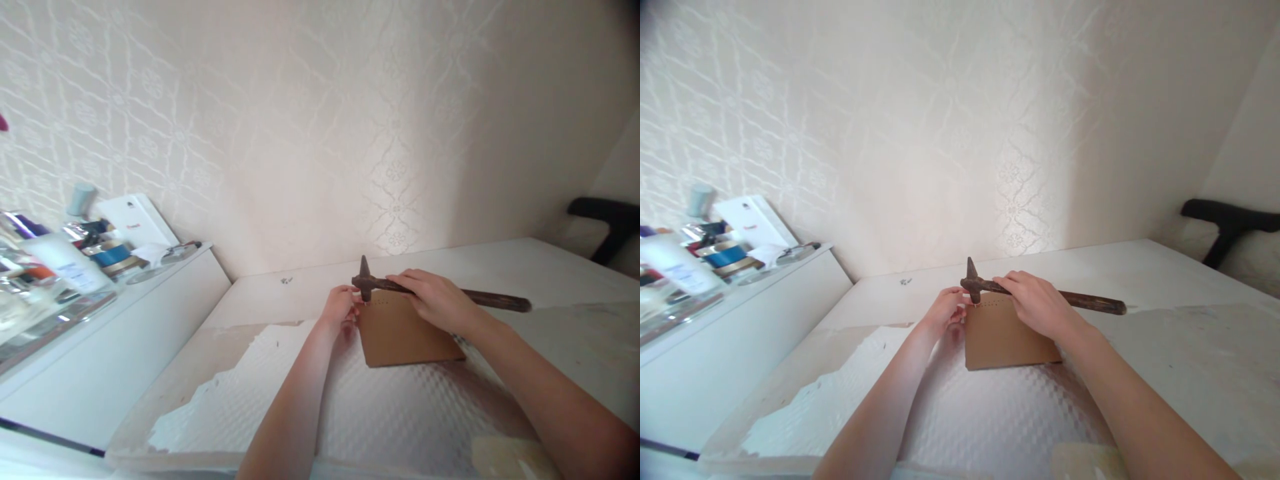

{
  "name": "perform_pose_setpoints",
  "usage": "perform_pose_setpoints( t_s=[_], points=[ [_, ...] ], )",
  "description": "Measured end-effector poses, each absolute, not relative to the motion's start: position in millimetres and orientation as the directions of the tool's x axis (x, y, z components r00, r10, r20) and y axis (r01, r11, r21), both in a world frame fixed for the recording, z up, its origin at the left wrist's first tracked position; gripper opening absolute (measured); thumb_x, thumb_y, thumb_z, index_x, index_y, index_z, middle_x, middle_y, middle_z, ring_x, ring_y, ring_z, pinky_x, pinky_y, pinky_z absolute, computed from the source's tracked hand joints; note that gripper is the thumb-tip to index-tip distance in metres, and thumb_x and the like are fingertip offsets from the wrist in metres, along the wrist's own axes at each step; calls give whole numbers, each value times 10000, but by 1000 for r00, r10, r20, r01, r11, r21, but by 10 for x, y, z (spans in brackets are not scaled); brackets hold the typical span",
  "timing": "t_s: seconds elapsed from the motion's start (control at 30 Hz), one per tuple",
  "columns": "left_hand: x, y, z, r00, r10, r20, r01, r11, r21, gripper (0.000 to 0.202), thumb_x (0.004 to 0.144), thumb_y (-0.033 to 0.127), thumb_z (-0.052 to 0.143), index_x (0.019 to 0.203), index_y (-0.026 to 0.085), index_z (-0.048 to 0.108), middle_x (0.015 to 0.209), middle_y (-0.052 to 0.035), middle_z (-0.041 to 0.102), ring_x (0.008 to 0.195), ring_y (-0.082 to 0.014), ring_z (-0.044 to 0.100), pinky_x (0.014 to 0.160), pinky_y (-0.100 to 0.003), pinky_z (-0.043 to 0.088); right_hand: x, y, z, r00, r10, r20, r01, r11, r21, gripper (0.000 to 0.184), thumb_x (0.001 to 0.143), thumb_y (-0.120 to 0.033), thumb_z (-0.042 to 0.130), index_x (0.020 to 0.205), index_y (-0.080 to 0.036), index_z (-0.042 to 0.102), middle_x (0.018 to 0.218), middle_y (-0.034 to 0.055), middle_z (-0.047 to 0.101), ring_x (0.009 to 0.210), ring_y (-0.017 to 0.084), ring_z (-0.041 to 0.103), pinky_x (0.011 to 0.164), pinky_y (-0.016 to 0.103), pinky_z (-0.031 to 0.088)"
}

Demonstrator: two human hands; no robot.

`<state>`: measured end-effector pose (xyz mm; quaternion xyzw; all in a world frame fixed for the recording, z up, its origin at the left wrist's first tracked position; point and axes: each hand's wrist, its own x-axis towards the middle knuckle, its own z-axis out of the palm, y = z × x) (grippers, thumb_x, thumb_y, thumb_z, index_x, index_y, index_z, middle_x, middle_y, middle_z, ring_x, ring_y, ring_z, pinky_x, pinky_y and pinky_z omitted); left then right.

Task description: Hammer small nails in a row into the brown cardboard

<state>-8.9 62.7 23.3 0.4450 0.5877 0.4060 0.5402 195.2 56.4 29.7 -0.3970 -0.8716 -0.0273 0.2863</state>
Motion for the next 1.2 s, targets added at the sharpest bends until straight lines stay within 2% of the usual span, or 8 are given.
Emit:
perform_pose_setpoints(
  t_s=[0.13,0.43,0.57,0.87,1.0,1.2],
  points=[
    [-86,628,233,4,963,-271,88,270,959,320,668,88,542,986,116,569,781,-49,652,416,-25,397,395,-150,256,1945,568,289,-510,666,544,705,686,-179,490,775,-38,364,1196,-187,565,1084,88,622,1015,215,569,843,352,481],
    [-82,650,214,4,962,-274,88,272,958,284,674,79,517,952,121,559,765,-45,652,400,-28,398,384,-155,239,1960,600,264,-512,670,537,688,695,-210,479,801,-64,362,1224,-198,542,1085,79,613,1022,209,564,861,353,472],
    [-83,647,219,-3,963,-268,94,267,959,223,674,77,501,880,124,571,745,-37,642,401,-32,402,393,-161,246,1955,603,254,-527,673,519,670,704,-234,485,785,-58,378,1202,-222,562,1056,65,627,996,205,576,865,361,474],
    [-70,619,244,-34,956,-290,94,292,952,268,699,102,509,956,126,581,776,-50,656,424,-35,419,410,-156,270,1970,623,239,-515,687,513,672,695,-256,502,772,-64,396,1209,-248,562,1024,52,634,985,205,587,868,362,477],
    [-75,627,232,-14,958,-287,98,286,953,293,705,112,506,990,116,574,782,-60,665,414,-36,403,390,-160,235,1982,631,234,-493,697,520,682,681,-266,504,786,-74,390,1242,-240,527,1067,55,618,1008,202,578,879,350,469],
    [-80,638,216,-16,960,-281,101,281,954,265,692,94,508,943,119,590,781,-50,656,425,-35,414,412,-160,271,1975,621,238,-518,711,476,679,680,-277,489,782,-68,377,1224,-208,535,1096,70,607,1022,209,569,886,359,463]
  ],
)
